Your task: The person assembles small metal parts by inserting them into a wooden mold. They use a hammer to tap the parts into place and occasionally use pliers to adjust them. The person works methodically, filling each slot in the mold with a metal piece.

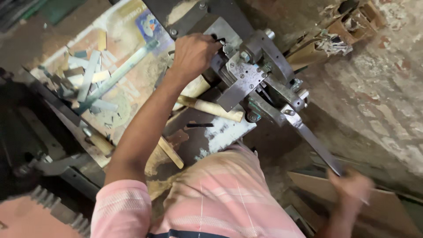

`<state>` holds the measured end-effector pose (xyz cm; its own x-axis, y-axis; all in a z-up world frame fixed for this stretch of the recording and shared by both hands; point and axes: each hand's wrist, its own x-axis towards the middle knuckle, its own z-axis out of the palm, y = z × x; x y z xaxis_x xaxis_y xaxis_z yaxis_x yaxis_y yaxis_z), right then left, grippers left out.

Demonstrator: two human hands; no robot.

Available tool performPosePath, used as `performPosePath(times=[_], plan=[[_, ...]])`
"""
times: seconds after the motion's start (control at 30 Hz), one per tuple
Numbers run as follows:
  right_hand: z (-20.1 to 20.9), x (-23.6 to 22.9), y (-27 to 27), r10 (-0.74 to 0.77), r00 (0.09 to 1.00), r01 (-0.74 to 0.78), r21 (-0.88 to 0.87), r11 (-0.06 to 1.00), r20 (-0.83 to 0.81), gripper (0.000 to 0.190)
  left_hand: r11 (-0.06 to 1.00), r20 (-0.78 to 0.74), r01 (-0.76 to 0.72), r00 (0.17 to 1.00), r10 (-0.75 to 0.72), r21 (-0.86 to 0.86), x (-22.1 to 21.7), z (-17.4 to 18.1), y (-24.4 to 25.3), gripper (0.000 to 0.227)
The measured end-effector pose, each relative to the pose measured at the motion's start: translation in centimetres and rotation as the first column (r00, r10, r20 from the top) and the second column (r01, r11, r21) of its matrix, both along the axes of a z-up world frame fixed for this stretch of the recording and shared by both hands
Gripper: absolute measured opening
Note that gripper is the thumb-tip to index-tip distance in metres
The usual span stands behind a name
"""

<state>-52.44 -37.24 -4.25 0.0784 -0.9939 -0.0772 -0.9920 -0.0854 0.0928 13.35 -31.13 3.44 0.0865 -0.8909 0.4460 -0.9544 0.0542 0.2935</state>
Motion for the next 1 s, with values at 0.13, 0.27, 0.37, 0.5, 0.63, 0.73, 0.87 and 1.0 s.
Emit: performPosePath(times=[0.13,0.27,0.37,0.5,0.63,0.73,0.87,1.0], plan=[[0.3,-0.4,1.2,0.188,0.982,-0.185,0.100,0.978,-0.029,0.050,0.997,-0.026,0.019,1.000,-0.017,0.070,0.1,0.2,-2.0,0.013],[0.6,0.2,0.0,0.131,0.991,-0.129,-0.031,0.991,0.041,0.054,0.988,-0.032,-0.148,0.988,0.149,0.041,-1.7,-1.3,-0.2,0.013],[0.2,0.9,1.1,0.167,0.986,-0.166,0.038,0.985,-0.025,0.048,0.987,-0.028,-0.159,0.987,0.159,0.008,-2.2,-1.5,-1.2,0.013],[0.9,1.0,0.4,0.116,0.993,-0.116,-0.052,0.992,-0.001,0.045,0.990,0.021,-0.143,0.990,0.142,0.017,-1.7,-2.5,-0.9,0.009],[0.9,1.6,1.1,0.288,0.949,-0.290,-0.006,0.957,0.129,0.042,0.998,0.014,-0.056,0.998,0.056,-0.028,-0.8,-2.0,-1.4,0.010],[1.5,2.0,0.1,0.084,0.994,-0.081,-0.040,0.996,0.075,0.041,0.997,0.018,-0.062,0.998,0.063,-0.044,-0.7,-2.0,-0.6,0.015],[1.5,3.1,3.3,0.154,0.981,-0.160,0.046,0.986,0.119,0.045,0.985,0.064,0.004,0.998,0.007,-0.173,-1.3,0.0,-0.6,0.015],[5.9,6.0,4.7,0.287,0.929,-0.301,0.024,0.953,0.234,0.045,0.912,-0.082,-0.119,0.992,0.094,-0.392,-4.0,3.8,2.5,0.016]])
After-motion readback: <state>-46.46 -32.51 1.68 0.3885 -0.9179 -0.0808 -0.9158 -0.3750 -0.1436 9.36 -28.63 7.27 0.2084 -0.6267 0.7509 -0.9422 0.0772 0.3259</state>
